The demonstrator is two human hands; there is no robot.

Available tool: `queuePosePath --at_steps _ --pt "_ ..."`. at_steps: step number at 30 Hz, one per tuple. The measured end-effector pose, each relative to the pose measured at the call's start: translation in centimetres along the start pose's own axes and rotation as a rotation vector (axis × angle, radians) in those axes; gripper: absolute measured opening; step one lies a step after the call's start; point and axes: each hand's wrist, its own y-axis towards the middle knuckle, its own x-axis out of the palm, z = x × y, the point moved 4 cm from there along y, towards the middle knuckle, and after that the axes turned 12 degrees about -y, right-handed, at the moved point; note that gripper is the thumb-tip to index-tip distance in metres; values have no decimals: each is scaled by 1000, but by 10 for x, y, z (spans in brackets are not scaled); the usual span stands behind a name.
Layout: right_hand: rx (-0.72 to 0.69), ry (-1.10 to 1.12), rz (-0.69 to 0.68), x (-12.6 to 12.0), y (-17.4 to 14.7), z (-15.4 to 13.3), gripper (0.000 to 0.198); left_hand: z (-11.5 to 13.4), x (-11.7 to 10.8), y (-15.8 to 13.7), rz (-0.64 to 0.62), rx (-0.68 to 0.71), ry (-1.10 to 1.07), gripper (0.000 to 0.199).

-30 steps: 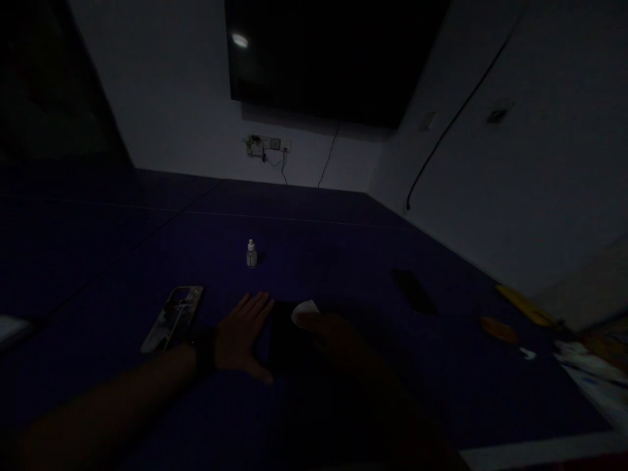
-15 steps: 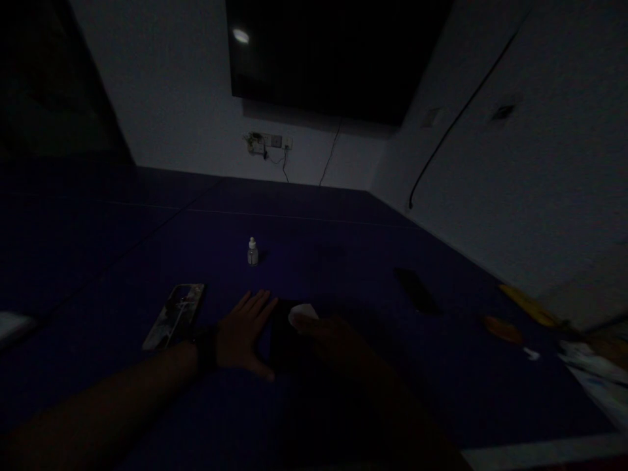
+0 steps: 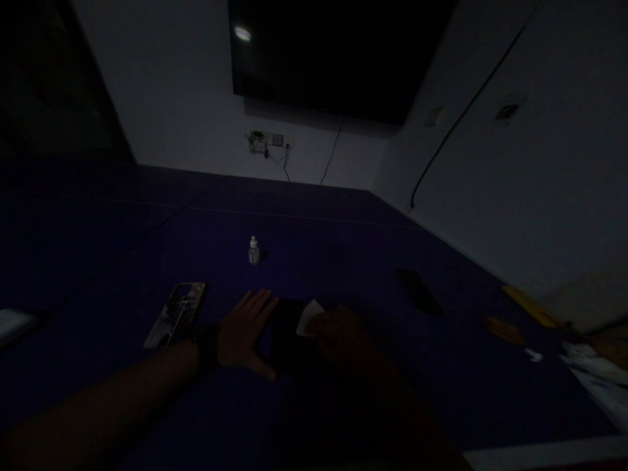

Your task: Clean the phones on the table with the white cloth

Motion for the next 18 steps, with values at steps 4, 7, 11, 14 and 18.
queuePosePath --at_steps 4,7,11,14,18 --pt "-75 78 93 0 5 -14 33 0 0 -1 26 24 5 138" --pt "-44 125 34 9 10 -19 25 -1 0 -1 29 29 10 138" --pt "51 150 113 19 13 -14 26 -1 0 0 1 10 15 140" --pt "133 196 209 19 12 -8 31 0 -1 0 1 -1 6 141" --pt "199 224 243 17 13 -3 40 3 -3 0 -14 -8 -7 141"
